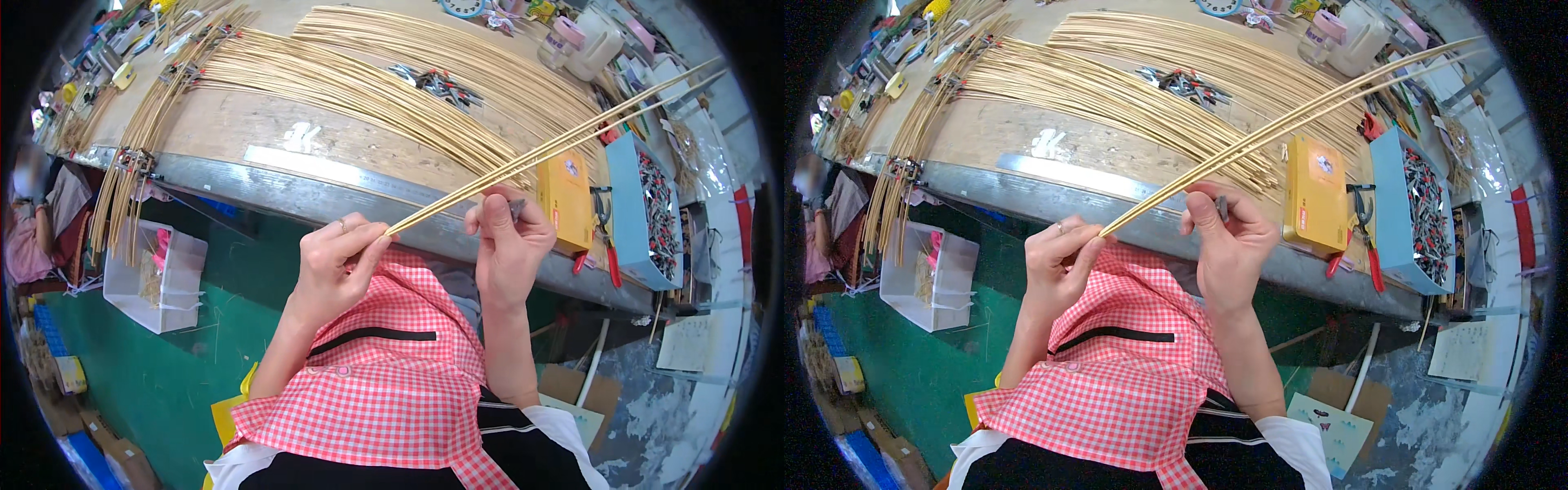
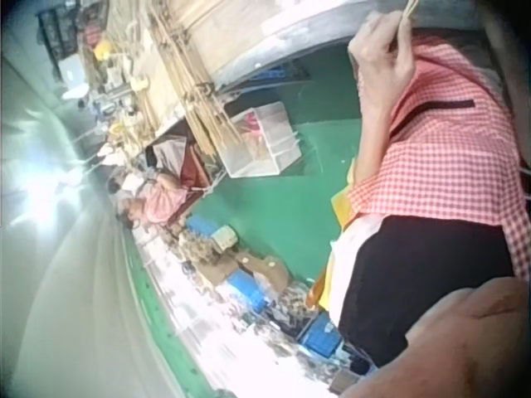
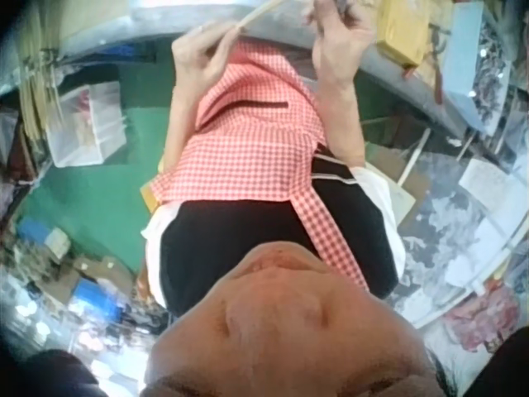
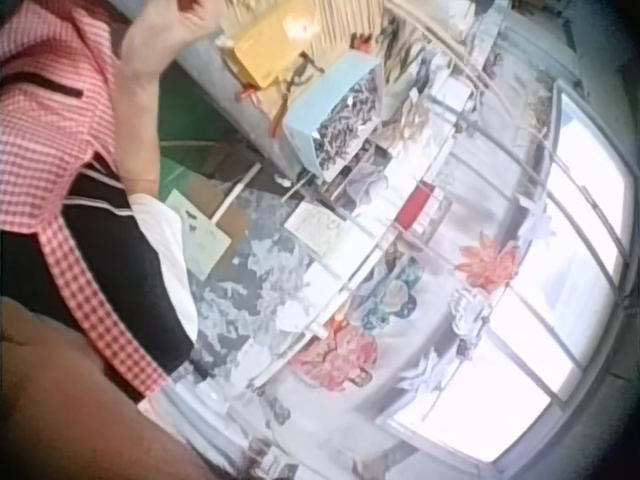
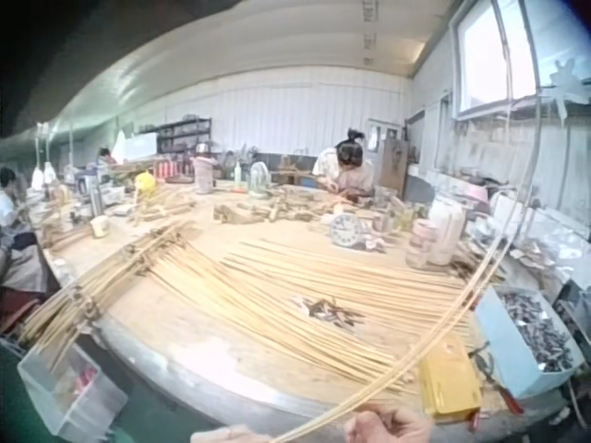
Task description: The person repeatedly picks up thin bamboo sticks from a pile on a workbench, aligns them, and secures them with small metal clips. The person then places the assembled sticks back onto the table. This process is repeated continuously throughout the video.
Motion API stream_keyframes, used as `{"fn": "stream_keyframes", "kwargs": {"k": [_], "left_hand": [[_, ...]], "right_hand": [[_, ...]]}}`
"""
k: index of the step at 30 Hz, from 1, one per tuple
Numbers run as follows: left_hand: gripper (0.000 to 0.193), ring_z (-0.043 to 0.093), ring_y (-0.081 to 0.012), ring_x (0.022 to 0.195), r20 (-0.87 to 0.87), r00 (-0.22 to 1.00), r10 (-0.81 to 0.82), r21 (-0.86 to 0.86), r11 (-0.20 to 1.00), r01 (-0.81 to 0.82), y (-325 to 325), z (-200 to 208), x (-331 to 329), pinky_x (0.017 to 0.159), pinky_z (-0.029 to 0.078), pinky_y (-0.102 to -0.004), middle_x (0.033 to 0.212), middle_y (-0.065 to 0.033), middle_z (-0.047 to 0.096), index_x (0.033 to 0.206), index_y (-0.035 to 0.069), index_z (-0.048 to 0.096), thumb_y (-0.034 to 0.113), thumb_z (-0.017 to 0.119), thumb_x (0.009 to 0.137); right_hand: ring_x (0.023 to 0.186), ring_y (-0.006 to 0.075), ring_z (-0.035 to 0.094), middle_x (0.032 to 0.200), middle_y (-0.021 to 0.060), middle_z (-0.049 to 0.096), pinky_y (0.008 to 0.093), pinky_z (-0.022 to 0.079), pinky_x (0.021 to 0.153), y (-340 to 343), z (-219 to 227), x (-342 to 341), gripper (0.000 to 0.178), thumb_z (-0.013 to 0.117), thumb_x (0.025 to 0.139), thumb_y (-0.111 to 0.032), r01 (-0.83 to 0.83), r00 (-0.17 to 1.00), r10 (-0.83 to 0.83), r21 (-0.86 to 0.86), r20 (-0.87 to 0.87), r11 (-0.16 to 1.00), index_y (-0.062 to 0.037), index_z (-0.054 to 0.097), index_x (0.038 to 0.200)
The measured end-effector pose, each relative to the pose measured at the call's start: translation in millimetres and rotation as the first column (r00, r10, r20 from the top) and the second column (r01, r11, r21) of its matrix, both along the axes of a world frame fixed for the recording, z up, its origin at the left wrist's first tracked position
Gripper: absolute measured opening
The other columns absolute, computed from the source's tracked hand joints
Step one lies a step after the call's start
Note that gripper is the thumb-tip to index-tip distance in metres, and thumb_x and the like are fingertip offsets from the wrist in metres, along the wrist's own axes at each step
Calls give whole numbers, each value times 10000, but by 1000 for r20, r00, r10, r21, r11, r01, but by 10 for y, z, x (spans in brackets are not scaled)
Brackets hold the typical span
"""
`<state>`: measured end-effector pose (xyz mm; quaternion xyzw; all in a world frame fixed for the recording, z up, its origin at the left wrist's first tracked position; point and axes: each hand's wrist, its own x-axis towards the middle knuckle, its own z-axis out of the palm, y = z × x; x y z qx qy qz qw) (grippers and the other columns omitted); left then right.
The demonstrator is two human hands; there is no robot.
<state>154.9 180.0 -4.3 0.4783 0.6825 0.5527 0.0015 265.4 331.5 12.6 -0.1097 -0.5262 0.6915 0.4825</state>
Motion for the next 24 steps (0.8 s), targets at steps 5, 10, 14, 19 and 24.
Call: {"fn": "stream_keyframes", "kwargs": {"k": [5, 10, 14, 19, 24], "left_hand": [[130, 550, -181, 528, -296, 951, 83, 7, 996, -85, -25, 3, -24, 470, 424, -285, 717, -96, 595, 893, -13, 652, -53, 659, 769], [165, 570, -202, 548, -387, 920, 66, -56, 994, -95, -67, 68, 23, 462, 436, -295, 724, -94, 590, 909, -7, 638, -44, 680, 754], [157, 547, -191, 526, -450, 889, 77, -58, 992, -115, -48, 59, 34, 450, 445, -314, 679, -52, 522, 906, 36, 631, 13, 685, 761], [155, 551, -196, 536, -443, 895, 62, -71, 992, -105, -34, 40, 12, 457, 453, -317, 675, -55, 518, 907, 36, 633, 15, 684, 762], [249, 573, -212, 558, -416, 907, 71, -62, 992, -106, -17, 6, -23, 476, 443, -313, 739, -93, 593, 999, 14, 655, -23, 687, 755]], "right_hand": [[538, 58, 485, 644, -3, 566, 202, 366, 489, 108, 95, 102, 164, 694, 860, -122, 61, 965, -85, 102, 248, 993, 36, 669, 827], [522, 41, 463, 622, -16, 551, 195, 344, 473, 180, 152, 150, 188, 682, 871, -139, 47, 934, -72, 80, 351, 996, 18, 664, 771], [507, 45, 454, 613, -10, 552, 206, 349, 456, 251, 149, 203, 169, 678, 866, -116, -7, 934, -8, 39, 357, 999, 15, 663, 762], [495, 54, 450, 617, 9, 569, 219, 356, 439, 267, 119, 189, 156, 668, 860, -83, -47, 957, 51, -20, 286, 999, 23, 653, 747], [495, 49, 450, 620, 17, 574, 214, 352, 438, 181, 77, 141, 142, 664, 859, -66, 20, 970, -5, -58, 244, 998, 29, 653, 754]]}}
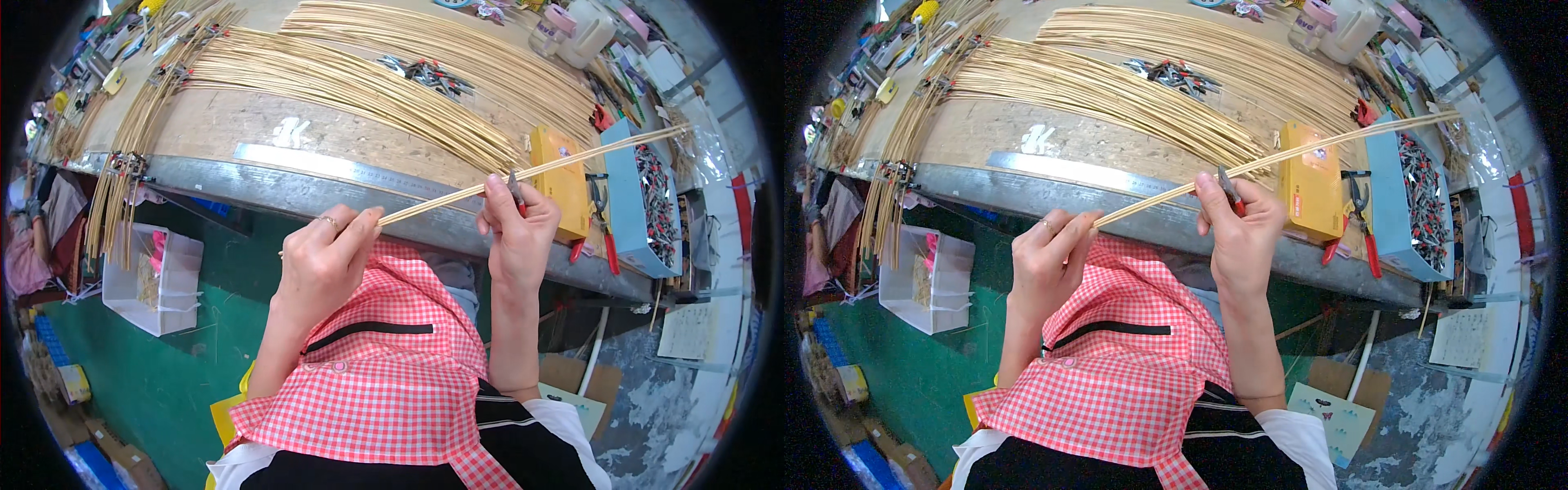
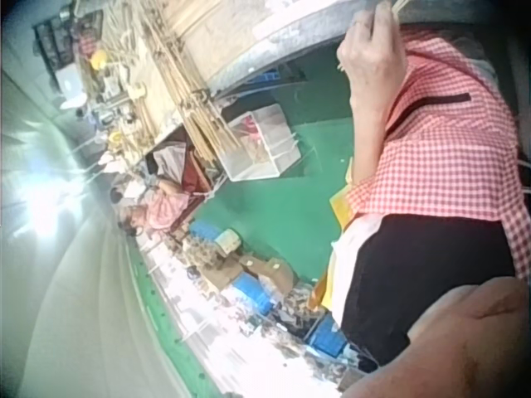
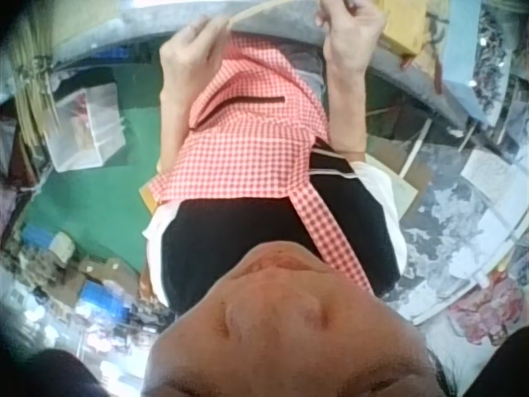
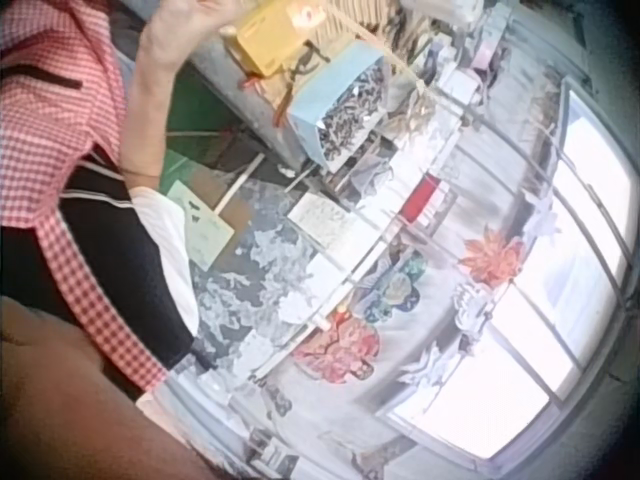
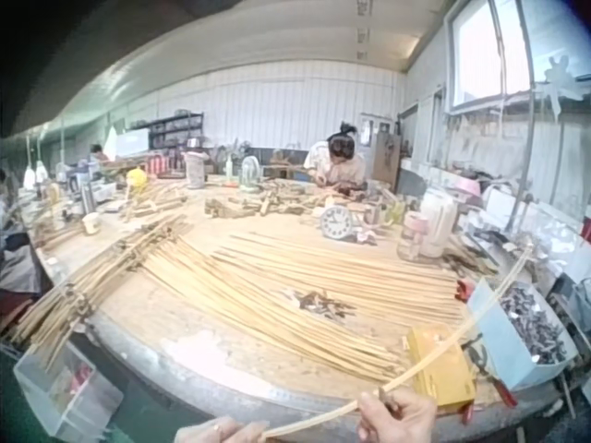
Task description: The person repeatedly picks up thin bamboo sticks from a pile on a workbench, aligns them, and secures them with small metal clips. The person then places the assembled sticks back onto the table. This process is repeated continuously throughout the video.
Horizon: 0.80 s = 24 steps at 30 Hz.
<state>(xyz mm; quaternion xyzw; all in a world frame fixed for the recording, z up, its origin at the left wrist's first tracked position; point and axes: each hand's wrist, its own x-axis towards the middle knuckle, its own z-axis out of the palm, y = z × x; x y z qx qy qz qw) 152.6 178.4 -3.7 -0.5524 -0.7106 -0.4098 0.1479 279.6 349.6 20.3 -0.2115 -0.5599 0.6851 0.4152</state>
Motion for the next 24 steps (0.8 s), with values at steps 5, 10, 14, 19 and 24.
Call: {"fn": "stream_keyframes", "kwargs": {"k": [5, 10, 14, 19, 24], "left_hand": [[358, 619, -216, 606, -75, 997, 23, 104, 994, -15, 77, -2, 44, 502, 475, -307, 790, -103, 631, 1101, 30, 655, -8, 705, 749], [292, 596, -191, 557, -68, 997, 42, 53, 998, -39, 24, -41, 25, 473, 461, -296, 731, -66, 611, 1045, 31, 661, 22, 704, 757], [237, 587, -197, 539, 0, 999, 34, 65, 997, -34, -7, -48, 17, 446, 441, -297, 706, -62, 601, 997, 33, 661, 19, 699, 764], [174, 547, -147, 532, 311, 950, -43, 139, 990, 0, 10, -52, -55, 471, 397, -249, 669, -88, 601, 943, -21, 683, -58, 666, 775], [152, 556, -111, 556, 545, 831, -110, 171, 985, 18, -29, -62, -105, 487, 398, -234, 669, -89, 631, 941, -33, 693, -51, 662, 793]], "right_hand": [[481, 40, 454, 632, 8, 581, 200, 338, 430, -247, -95, -102, 145, 661, 863, -62, -40, 999, 40, -57, 5, 998, 31, 652, 752], [481, 29, 458, 621, -8, 573, 192, 334, 427, -375, -98, -200, 158, 666, 864, -75, -79, 996, 83, -97, 37, 992, 24, 651, 742], [514, 31, 484, 684, 3, 592, 186, 375, 461, -378, -122, -183, 137, 655, 877, -89, -131, 987, 139, -104, 80, 986, 37, 661, 824], [658, 76, 570, 934, 71, 606, 196, 471, 600, -397, -104, -107, 182, 568, 927, -73, -306, 951, 306, -24, 44, 952, 61, 622, 1039], [713, 138, 624, 984, 122, 597, 225, 518, 655, -407, -201, -50, 200, 510, 929, -8, -327, 939, 285, 242, 195, 913, 80, 592, 1089]]}}
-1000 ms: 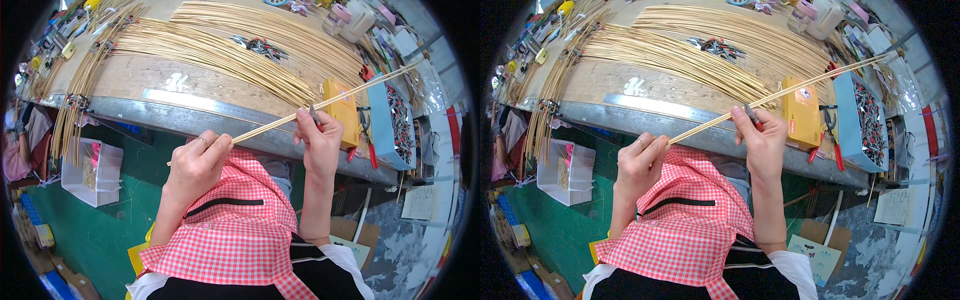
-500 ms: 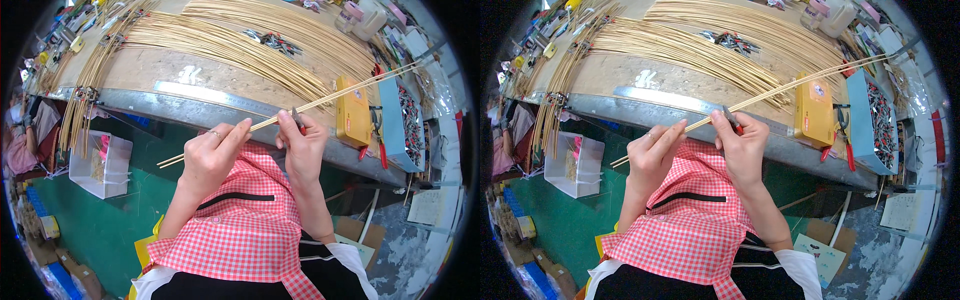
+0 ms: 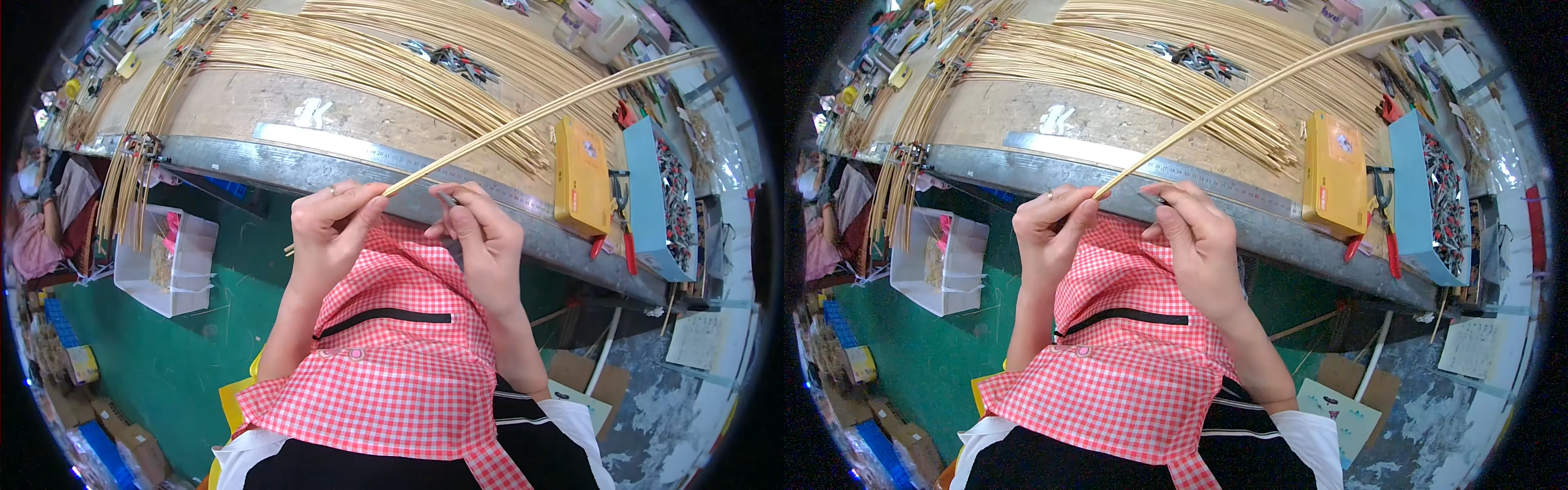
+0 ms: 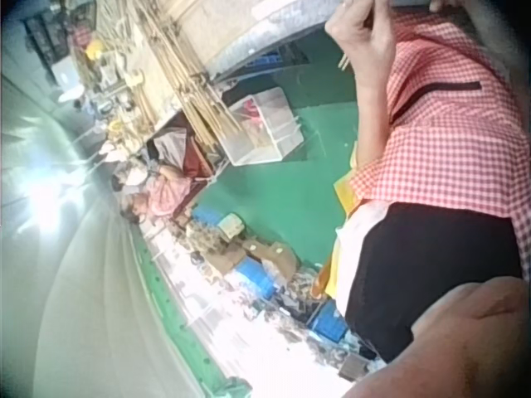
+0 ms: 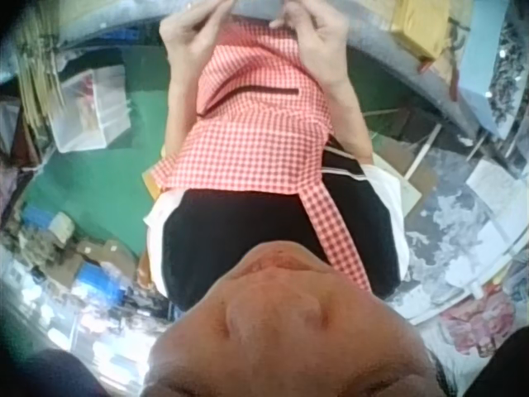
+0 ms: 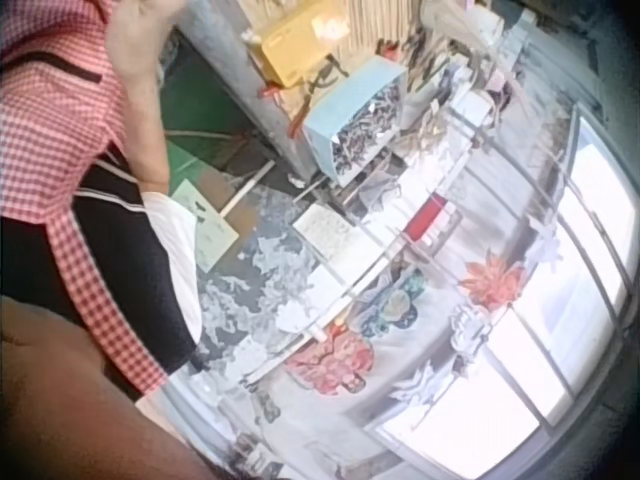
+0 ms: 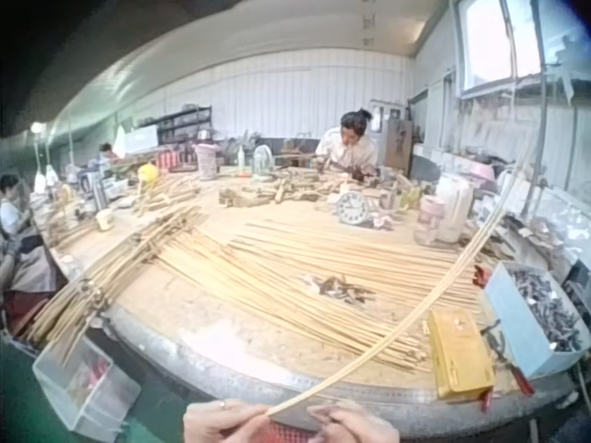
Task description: The person repeatedly picks up thin bamboo sticks from a pile on a workbench, aligns them, and secures them with small metal clips. The person then places the assembled sticks back onto the table. This process is repeated continuously throughout the video.
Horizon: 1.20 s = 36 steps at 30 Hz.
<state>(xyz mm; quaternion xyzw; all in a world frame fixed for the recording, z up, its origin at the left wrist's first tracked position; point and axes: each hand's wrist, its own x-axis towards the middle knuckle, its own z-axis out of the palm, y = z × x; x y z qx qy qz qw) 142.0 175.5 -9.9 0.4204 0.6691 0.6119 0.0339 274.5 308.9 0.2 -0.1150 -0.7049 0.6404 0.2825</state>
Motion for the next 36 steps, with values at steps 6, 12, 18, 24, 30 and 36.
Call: {"fn": "stream_keyframes", "kwargs": {"k": [6, 12, 18, 24, 30, 36], "left_hand": [[122, 506, -68, 558, 52, 999, 9, 4, 1000, -9, 8, 18, 51, 491, 350, -202, 637, -41, 602, 930, -28, 712, -4, 653, 826], [148, 507, -82, 552, 65, 998, -5, 54, 999, 1, 49, -23, 86, 478, 359, -233, 648, -67, 615, 944, -36, 697, -43, 665, 799], [139, 500, -81, 548, 153, 988, -17, 67, 998, 7, 57, -71, 99, 477, 353, -234, 642, -63, 611, 944, -35, 697, -13, 671, 809], [136, 492, -75, 552, 167, 985, -34, 62, 998, 24, 60, -92, 90, 477, 343, -225, 640, -59, 606, 946, -40, 696, 10, 670, 822], [151, 543, -84, 583, 265, 959, -100, 85, 993, 80, 81, -156, 70, 500, 400, -225, 689, -75, 638, 969, -44, 687, 2, 662, 827], [164, 607, -161, 608, -237, 971, -22, -78, 997, 4, 97, -65, 56, 530, 449, -249, 743, -122, 633, 975, -47, 661, -48, 646, 812]], "right_hand": [[685, 147, 624, 914, 121, 631, 238, 549, 596, -92, -72, -116, 143, 563, 885, 22, 94, 994, -91, 45, -53, 995, 86, 637, 990], [655, 142, 615, 874, 117, 656, 240, 515, 578, -187, -72, -145, 130, 606, 853, 30, 156, 987, -153, 92, -43, 983, 66, 653, 969], [662, 218, 630, 828, 143, 649, 295, 493, 596, -226, -125, -195, 132, 634, 829, 15, 257, 965, -230, 302, -124, 918, 49, 661, 954], [684, 265, 629, 829, 159, 633, 319, 494, 614, -257, -147, -209, 162, 633, 833, 6, 294, 955, -261, 366, -137, 883, 42, 651, 990], [680, 282, 623, 826, 161, 621, 326, 487, 603, -245, -138, -202, 168, 617, 852, -14, 298, 955, -264, 433, -138, 850, 50, 635, 1006], [603, 278, 583, 773, 161, 590, 337, 450, 542, -204, -107, -165, 156, 616, 853, -23, 267, 962, -263, 437, -71, 859, 55, 627, 987]]}}
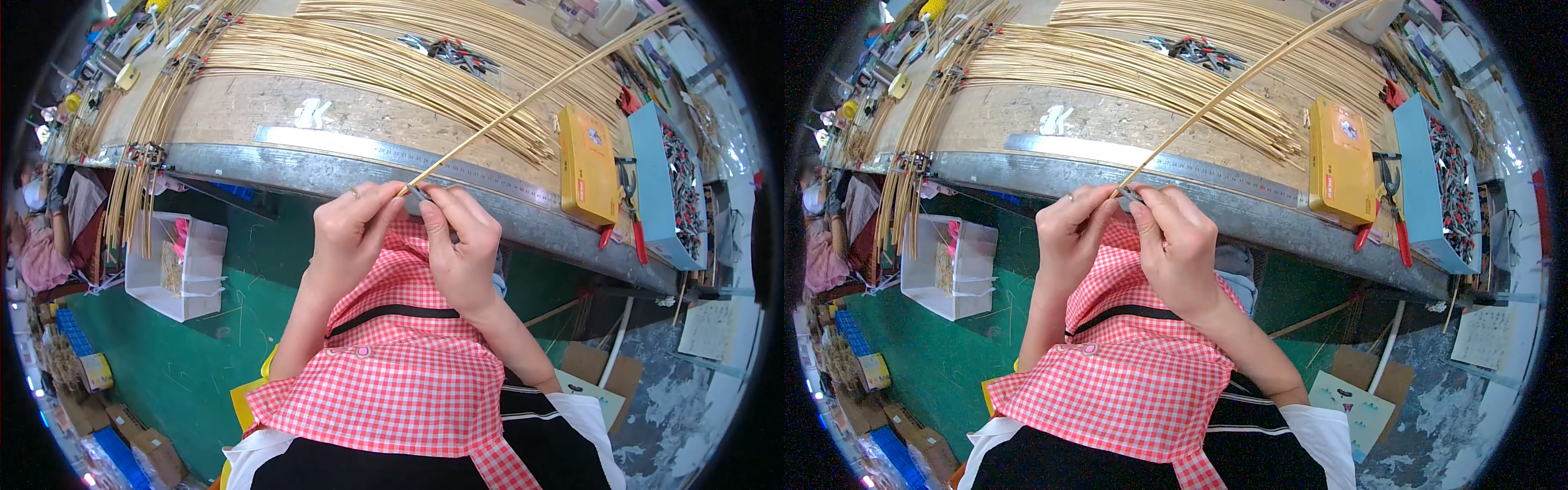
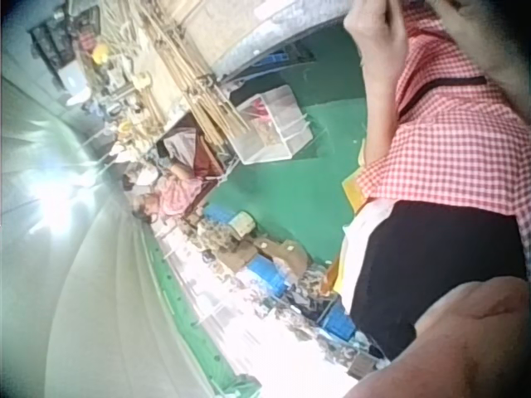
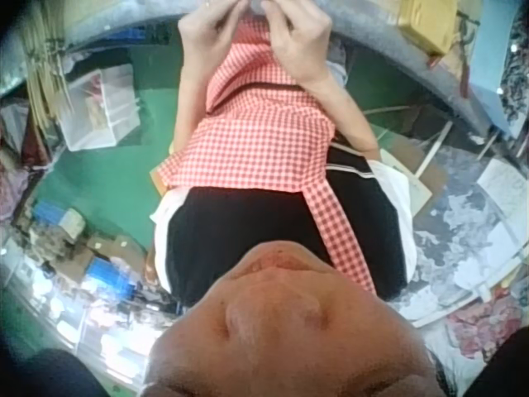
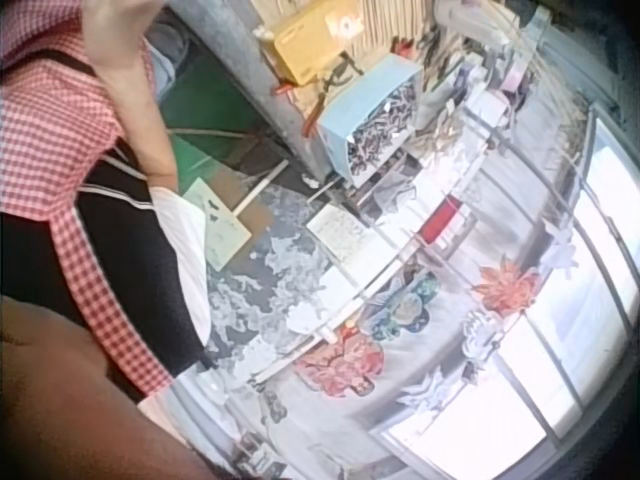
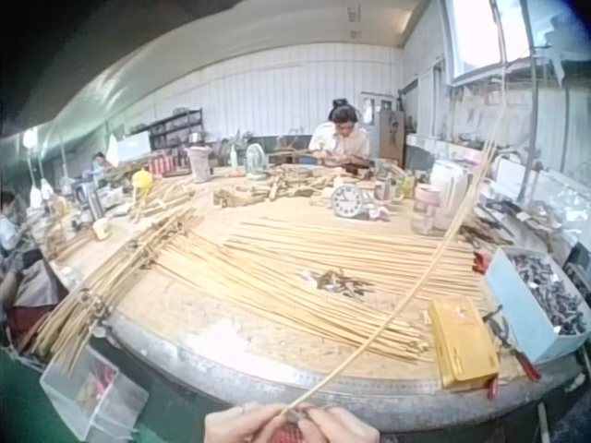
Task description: The person repeatedly picks up thin bamboo sticks from a pile on a workbench, aligns them, and secures them with small metal clips. The person then places the assembled sticks back onto the table. This process is repeated continuously throughout the video.
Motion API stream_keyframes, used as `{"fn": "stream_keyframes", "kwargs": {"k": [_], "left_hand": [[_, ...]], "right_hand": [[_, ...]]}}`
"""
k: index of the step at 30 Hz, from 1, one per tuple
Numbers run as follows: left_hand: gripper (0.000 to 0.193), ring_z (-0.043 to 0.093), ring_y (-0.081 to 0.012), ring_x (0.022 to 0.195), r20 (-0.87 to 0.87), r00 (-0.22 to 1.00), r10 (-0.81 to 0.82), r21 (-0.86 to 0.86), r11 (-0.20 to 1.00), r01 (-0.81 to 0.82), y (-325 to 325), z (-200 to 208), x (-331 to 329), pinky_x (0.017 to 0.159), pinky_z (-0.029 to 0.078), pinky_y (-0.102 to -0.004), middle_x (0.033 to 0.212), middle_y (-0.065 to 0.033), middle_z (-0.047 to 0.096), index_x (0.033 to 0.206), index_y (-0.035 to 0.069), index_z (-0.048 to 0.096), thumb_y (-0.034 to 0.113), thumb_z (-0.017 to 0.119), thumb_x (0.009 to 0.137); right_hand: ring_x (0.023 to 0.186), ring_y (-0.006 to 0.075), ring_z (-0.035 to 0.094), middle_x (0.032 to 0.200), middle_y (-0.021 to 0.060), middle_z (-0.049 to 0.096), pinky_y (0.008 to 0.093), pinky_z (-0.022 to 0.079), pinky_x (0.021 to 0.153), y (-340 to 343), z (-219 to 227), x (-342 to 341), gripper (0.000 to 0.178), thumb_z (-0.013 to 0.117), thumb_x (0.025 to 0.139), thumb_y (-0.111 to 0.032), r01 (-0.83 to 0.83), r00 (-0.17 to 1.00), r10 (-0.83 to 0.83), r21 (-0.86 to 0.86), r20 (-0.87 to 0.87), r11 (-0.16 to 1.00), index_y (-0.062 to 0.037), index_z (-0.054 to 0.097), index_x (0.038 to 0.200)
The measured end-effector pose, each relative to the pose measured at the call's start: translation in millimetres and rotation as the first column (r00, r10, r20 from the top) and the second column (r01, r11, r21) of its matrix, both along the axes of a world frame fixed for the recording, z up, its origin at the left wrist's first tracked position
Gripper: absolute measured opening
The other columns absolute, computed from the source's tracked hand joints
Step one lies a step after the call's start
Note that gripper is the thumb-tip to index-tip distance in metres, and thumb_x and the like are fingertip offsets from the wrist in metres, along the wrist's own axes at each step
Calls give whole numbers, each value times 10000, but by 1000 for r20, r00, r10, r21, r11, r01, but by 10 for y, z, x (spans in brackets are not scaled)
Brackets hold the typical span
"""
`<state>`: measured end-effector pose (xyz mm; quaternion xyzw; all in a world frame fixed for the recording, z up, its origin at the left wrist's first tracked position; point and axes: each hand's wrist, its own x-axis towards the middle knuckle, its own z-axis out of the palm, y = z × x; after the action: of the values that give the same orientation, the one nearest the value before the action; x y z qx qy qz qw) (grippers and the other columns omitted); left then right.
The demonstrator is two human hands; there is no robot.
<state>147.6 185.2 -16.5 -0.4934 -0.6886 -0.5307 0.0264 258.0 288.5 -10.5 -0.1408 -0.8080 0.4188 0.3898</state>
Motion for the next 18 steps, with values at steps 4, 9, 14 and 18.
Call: {"fn": "stream_keyframes", "kwargs": {"k": [4, 9, 14, 18], "left_hand": [[170, 605, -230, 600, -155, 985, 77, 20, 997, -74, 30, -35, 40, 536, 464, -295, 726, -145, 605, 967, -34, 641, -57, 646, 799], [168, 599, -234, 595, -173, 979, 107, 8, 994, -107, 33, -31, 65, 535, 468, -302, 728, -147, 606, 968, -34, 637, -52, 646, 801], [136, 599, -178, 589, 28, 999, 47, -13, 999, -46, 4, -18, 9, 515, 455, -274, 737, -122, 634, 958, -34, 657, -22, 643, 823], [101, 575, -116, 578, 319, 947, -38, 71, 997, 16, 2, -69, 3, 499, 414, -237, 695, -92, 645, 918, -27, 685, 7, 653, 829]], "right_hand": [[570, 270, 556, 736, 161, 567, 343, 425, 517, -6, -6, 2, 135, 612, 852, -20, -2, 1000, 2, 2, 1, 1000, 58, 622, 962], [568, 273, 552, 722, 162, 564, 345, 423, 515, -11, 6, -7, 126, 613, 846, -16, -4, 1000, 4, -16, -1, 1000, 61, 618, 946], [587, 270, 569, 736, 161, 578, 342, 431, 528, 0, -13, -19, 138, 618, 839, -15, -3, 999, 2, -26, -37, 1000, 57, 623, 957], [615, 264, 590, 761, 158, 598, 326, 450, 552, -8, -4, 2, 155, 619, 836, -6, -20, 999, 19, -50, -32, 999, 49, 635, 981]]}}
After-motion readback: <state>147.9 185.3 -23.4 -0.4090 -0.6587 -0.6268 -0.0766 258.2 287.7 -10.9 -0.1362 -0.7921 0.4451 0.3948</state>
